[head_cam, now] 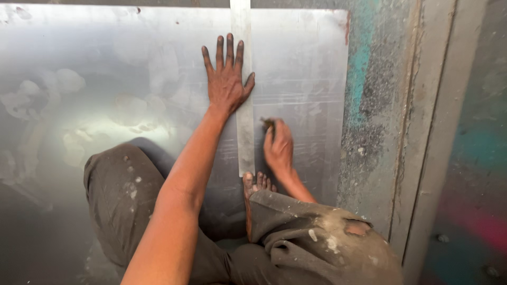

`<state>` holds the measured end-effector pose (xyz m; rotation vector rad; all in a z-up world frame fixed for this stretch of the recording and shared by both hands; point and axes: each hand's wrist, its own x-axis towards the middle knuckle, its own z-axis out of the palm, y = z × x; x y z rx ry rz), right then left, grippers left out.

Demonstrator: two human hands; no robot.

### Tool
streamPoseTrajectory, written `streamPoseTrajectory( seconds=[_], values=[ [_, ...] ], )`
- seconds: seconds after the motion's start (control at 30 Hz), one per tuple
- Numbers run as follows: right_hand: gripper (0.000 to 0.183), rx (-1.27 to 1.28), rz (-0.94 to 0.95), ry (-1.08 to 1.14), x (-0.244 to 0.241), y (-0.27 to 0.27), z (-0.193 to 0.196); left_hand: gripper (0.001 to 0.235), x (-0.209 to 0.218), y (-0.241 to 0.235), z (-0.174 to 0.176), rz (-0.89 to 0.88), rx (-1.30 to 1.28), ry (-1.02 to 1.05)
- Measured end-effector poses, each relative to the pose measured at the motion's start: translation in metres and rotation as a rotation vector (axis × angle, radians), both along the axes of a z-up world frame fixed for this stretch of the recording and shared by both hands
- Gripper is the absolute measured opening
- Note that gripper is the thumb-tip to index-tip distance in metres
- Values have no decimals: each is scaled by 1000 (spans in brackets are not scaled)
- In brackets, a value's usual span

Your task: The person uses a straight edge and a marking tool to draw lines on a metal sheet while sitting on the floor.

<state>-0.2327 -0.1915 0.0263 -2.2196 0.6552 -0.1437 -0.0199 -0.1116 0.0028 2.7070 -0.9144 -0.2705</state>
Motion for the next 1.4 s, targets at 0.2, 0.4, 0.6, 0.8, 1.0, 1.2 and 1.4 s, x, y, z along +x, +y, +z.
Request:
streamPoseTrajectory(
  seconds=[0.2, 0.4, 0.6, 0.8, 1.0, 1.2, 1.4],
  values=[
    [80, -99, 133, 259, -31, 63, 5, 88, 1, 10, -6, 16, 5, -4],
    [83, -109, 107, 264, -38, 65, 0, 90, 2, 9, 0, 21, -15, 18],
    [82, -101, 97, 282, -41, 65, -2, 91, 1, 9, -11, 21, -35, -40],
    [82, -111, 98, 248, -40, 65, -3, 94, 2, 10, -13, 23, -62, -71],
    [50, 16, 46, 166, -52, 52, -29, 93, 3, 9, -16, 29, -50, -48],
    [28, 87, -7, -177, -34, 11, -17, 88, 6, 10, -16, 24, -69, -56],
    [40, 37, 67, 215, 28, -7, 20, 87, 3, 11, -19, 8, -103, -93]
  ],
)
